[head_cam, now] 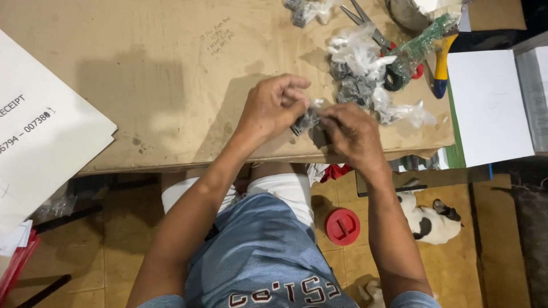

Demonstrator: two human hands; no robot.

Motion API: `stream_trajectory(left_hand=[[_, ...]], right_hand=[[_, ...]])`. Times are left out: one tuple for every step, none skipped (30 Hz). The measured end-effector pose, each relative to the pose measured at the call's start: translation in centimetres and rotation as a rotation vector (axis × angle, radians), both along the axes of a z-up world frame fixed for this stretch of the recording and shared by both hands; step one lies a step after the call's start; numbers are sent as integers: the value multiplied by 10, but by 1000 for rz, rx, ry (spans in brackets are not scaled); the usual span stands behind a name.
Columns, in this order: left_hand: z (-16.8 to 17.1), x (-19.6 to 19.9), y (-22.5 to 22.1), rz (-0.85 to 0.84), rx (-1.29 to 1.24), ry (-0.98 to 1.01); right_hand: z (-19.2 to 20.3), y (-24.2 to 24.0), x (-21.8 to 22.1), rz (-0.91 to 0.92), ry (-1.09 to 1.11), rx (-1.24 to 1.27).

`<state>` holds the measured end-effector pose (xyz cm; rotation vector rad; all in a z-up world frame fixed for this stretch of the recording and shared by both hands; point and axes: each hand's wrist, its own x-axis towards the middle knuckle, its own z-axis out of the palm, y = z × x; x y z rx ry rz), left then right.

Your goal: Sorting small metal hardware components and wrapping them into individual plastic packets on a workbench.

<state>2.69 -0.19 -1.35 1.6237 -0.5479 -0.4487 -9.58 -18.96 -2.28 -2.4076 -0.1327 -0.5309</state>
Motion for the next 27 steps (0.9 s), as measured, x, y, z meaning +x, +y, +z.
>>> stream_trajectory(left_hand=[[0,5,-4,9,-8,-29],[0,10,-7,26,-14,-56],[3,13,-11,33,-14,-56],[5,16,-16,11,-39,-72],[7,19,-22,-12,-64,-88],[17,18,-24,-9,-64,-84],[26,17,-27,-27,-29,-58],[36,16,-31,-50,5,-34],[31,19,-35,-51,3,-32],[27,21,-39,-63,66,-35],[24,24,-43,-75,128,-38],[9,29,-44,-72,129,-40],[-7,34,-45,-68,32,-43],[-23,37,-48,-76,-62,-43],[-17,35,-39,-82,-59,-42],[-10,33,-35,-107,-116,-41],[-2,31,-31,-131,-173,-39],[-8,33,-32,-144,-180,-48],[-14,36,-32,-140,-123,-72],[-22,37,-28,-122,-61,-84],[-19,36,-24,-120,-63,-83],[-16,35,-23,-130,-54,-95],[-14,34,-23,-140,-45,-108],[-16,36,-25,-152,-51,-105],[-18,37,-28,-137,-54,-99],[-22,38,-33,-125,-60,-94],[-23,34,-35,-142,-68,-91]], right_hand=[[7,0,-1,-1,-34,35],[14,1,0,5,-66,72],[19,-4,-1,12,-65,73],[23,-10,-4,-22,-70,83],[27,-16,-6,-56,-75,93],[30,-18,-7,-54,-71,92],[33,-20,-8,-30,-93,9],[36,-23,-10,-10,-115,-75],[30,-21,-11,-12,-113,-76],[25,-19,-12,-116,-146,-274],[20,-18,-13,-219,-178,-471],[21,0,-14,-216,-181,-470],[22,16,-16,-133,-203,-275],[22,33,-20,-58,-219,-78],[19,48,-13,-65,-217,-75],[18,60,-8,-49,-174,-109],[17,72,-3,-34,-130,-143],[14,70,-3,-46,-139,-151],[11,69,-3,-69,-133,-12],[7,71,-4,-77,-115,134],[7,65,-7,-75,-113,132],[7,58,-11,-102,-125,353],[6,49,-15,-128,-136,574],[-4,41,-17,-141,-137,568],[-14,31,-20,-156,-189,620],[-25,21,-25,-174,-243,669],[-24,21,-30,-190,-247,659]])
